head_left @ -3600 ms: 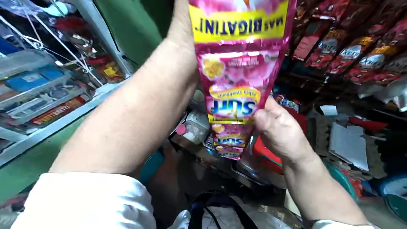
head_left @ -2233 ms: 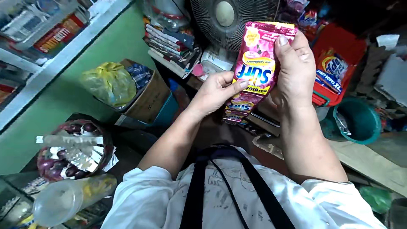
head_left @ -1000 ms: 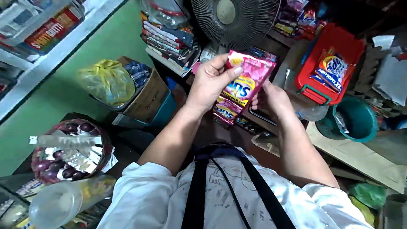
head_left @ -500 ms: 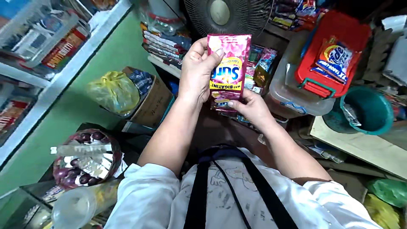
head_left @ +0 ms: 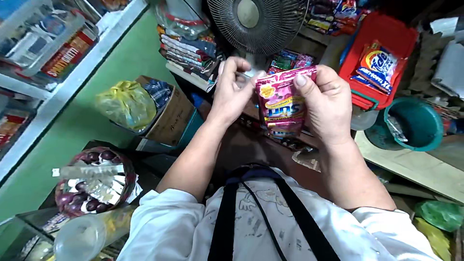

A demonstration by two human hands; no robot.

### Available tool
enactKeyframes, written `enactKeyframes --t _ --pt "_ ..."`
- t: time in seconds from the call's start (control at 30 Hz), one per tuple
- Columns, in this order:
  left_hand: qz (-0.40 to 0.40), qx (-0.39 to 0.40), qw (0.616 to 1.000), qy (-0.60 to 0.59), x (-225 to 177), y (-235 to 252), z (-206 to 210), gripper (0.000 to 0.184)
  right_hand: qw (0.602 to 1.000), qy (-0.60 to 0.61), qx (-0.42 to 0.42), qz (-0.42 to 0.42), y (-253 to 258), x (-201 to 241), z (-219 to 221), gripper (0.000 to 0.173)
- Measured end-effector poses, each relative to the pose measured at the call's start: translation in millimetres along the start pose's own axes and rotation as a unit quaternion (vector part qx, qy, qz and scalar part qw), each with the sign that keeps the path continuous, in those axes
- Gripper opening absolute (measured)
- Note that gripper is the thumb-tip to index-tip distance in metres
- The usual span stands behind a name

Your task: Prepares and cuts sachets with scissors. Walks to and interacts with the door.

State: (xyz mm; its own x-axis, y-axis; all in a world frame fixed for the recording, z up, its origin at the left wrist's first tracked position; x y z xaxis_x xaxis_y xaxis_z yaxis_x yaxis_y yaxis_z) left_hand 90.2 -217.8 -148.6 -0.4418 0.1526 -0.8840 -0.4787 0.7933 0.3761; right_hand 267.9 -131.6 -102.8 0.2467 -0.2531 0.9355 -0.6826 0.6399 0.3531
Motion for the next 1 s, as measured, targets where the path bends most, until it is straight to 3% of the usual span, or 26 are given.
enactKeyframes --t 0.07,0.13,0.17,0.23,0.33,0.43,0.5,0.53,0.6,0.67,0.8,0.93,1.0 --pt "0.109 0.075 0.983 -0.13 -25.4 -0.2 9.5 0.062 1.0 0.028 0.0 -0.005 0.7 1.5 1.4 0.009" --pt "0.125 0.142 0.95 -0.247 -39.7 -7.4 25.7 0.087 0.999 0.042 -0.01 -0.012 1.6 5.9 3.5 0.01" --pt "0.12 0.158 0.944 -0.263 -40.8 -13.6 31.4 0.089 0.998 0.053 -0.019 -0.013 3.2 8.0 3.9 0.009" --pt "0.124 0.157 0.946 -0.254 -42.7 -22.7 39.1 0.078 0.996 0.082 -0.035 -0.01 9.2 9.2 3.6 0.01" --pt "0.088 0.072 0.96 -0.256 -37.0 -23.0 46.6 0.052 0.996 0.086 -0.01 0.023 16.1 7.4 5.0 0.015" --pt "0.063 0.026 0.973 -0.221 -30.3 -21.5 46.2 0.039 0.995 -0.089 0.013 0.048 14.5 13.4 -8.2 0.02" --pt "0.052 0.03 0.974 -0.217 -29.2 -21.1 43.3 0.037 0.977 -0.204 -0.059 0.005 7.8 15.6 -33.8 0.026" --pt "0.043 0.027 0.972 -0.228 -28.8 -19.8 41.0 0.037 0.976 -0.2 -0.087 -0.006 5.3 9.3 -46.5 0.027" --pt "0.012 0.011 0.958 -0.288 -27.5 -15.1 38.5 0.039 0.99 -0.121 -0.067 0.036 1.8 -25.4 -55.9 0.029" --pt "-0.02 0.001 0.938 -0.346 -29.4 -8.4 40.8 0.041 0.988 -0.025 0.011 0.152 -10.1 -76.5 -40.6 0.049" --pt "-0.039 -0.015 0.933 -0.359 -29.4 10.3 45.1 0.041 0.921 0.107 0.081 0.366 -55.9 -133.2 -2.1 0.062" --pt "-0.065 -0.026 0.941 -0.332 -19.4 14.4 48.5 0.046 0.889 0.207 0.132 0.387 -73.7 -137.5 5.3 0.077" --pt "-0.068 -0.023 0.94 -0.333 -16.6 13.8 50.8 0.043 0.893 0.214 0.152 0.365 -74.3 -135.2 2.1 0.085"
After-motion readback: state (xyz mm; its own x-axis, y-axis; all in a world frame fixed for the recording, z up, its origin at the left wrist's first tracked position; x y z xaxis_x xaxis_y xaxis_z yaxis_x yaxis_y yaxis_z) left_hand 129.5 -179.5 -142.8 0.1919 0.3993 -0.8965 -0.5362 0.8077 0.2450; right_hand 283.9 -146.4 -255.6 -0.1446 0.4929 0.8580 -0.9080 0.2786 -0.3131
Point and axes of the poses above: each hand's wrist, its own y-axis towards the middle knuckle, its own z-axis out of the palm, x = y × z, the point moved 8 cm from there along y, towards the middle knuckle, and after that the axes turned 7 degrees about z, right-handed, at the moved point
